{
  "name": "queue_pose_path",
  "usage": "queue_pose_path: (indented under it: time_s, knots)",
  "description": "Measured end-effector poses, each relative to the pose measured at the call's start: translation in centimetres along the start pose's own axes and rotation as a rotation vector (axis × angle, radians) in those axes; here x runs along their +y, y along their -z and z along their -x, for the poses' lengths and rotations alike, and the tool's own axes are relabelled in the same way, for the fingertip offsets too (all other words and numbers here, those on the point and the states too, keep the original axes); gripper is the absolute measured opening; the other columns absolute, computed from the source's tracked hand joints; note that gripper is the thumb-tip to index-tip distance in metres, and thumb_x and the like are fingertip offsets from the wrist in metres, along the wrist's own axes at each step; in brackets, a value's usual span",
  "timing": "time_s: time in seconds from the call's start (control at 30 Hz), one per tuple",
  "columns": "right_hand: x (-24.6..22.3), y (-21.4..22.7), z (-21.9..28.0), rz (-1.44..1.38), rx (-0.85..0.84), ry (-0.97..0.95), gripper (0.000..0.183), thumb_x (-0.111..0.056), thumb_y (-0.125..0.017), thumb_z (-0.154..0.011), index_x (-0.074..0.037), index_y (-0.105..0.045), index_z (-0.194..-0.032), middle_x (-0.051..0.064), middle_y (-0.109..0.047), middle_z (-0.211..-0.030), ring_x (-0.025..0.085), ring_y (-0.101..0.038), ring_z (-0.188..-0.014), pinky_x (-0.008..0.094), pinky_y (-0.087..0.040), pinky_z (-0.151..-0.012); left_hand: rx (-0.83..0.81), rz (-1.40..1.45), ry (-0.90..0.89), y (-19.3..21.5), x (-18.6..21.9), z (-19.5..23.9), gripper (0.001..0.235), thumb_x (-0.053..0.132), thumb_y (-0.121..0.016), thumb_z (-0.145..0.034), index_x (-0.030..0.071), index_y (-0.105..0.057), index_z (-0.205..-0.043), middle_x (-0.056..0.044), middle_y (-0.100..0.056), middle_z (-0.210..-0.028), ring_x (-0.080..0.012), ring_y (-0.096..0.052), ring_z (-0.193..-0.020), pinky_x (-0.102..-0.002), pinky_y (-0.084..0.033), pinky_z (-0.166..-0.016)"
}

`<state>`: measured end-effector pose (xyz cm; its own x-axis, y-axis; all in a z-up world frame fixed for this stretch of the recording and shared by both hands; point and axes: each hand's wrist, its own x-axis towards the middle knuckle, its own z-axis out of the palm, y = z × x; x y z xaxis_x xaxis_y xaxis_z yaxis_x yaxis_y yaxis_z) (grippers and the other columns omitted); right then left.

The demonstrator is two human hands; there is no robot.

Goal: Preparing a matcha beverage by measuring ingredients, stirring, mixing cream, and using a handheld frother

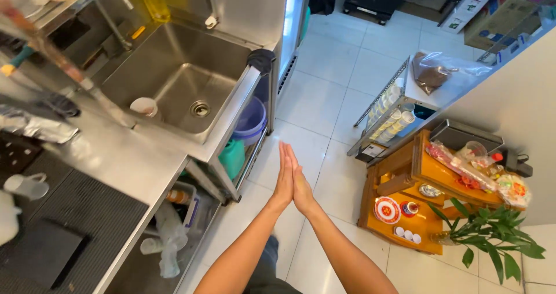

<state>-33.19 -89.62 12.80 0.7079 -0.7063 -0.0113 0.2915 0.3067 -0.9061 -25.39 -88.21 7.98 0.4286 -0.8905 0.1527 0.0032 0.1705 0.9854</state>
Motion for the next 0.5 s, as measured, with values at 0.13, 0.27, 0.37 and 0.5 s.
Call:
queue_pose_path:
  time_s: [0.13,0.27,0.37,0.5]
  knots:
    - [-1.4,8.6,-12.4,0.67,0.042,0.495,0.069,-0.05,-0.025,-0.109,-0.006,-0.034,-0.162,0.014,-0.023,-0.174,0.03,-0.013,-0.164,0.041,-0.009,-0.131,-0.178,0.496,0.335,-3.4,-2.8,-10.7,0.08,0.06,-0.016,-0.106,0.005,-0.009,-0.164,-0.011,-0.011,-0.173,-0.0248,-0.008,-0.16,-0.038,-0.011,-0.126]
    - [-4.0,18.4,-24.8,0.881,0.3,0.503,0.062,-0.049,-0.036,-0.11,-0.01,-0.048,-0.156,0.013,-0.036,-0.172,0.03,-0.027,-0.163,0.04,-0.02,-0.132,-0.282,0.44,0.363,-5.6,-3.0,-21.6,0.076,0.059,-0.021,-0.106,0.009,-0.017,-0.163,-0.006,-0.019,-0.171,-0.0188,-0.014,-0.159,-0.035,-0.016,-0.127]
    - [-5.9,25.8,-33.7,0.496,0.437,0.151,0.07,-0.051,-0.039,-0.106,-0.007,-0.033,-0.16,0.013,-0.031,-0.168,0.029,-0.026,-0.157,0.039,-0.02,-0.124,-0.296,0.282,0.168,-6.6,-3.7,-31.2,0.065,0.048,-0.042,-0.108,0.0,-0.049,-0.151,-0.017,-0.056,-0.149,-0.0293,-0.051,-0.139,-0.041,-0.039,-0.118]
    - [-6.6,31.8,-44.5,0.51,0.457,-0.059,0.079,-0.042,-0.058,-0.098,-0.011,-0.023,-0.162,0.015,-0.03,-0.163,0.028,-0.041,-0.146,0.039,-0.033,-0.117,0.129,0.294,0.146,-6.8,-6.8,-47.4,0.053,0.038,-0.055,-0.102,0.0,-0.059,-0.14,-0.009,-0.062,-0.14,-0.0239,-0.056,-0.128,-0.039,-0.044,-0.109]
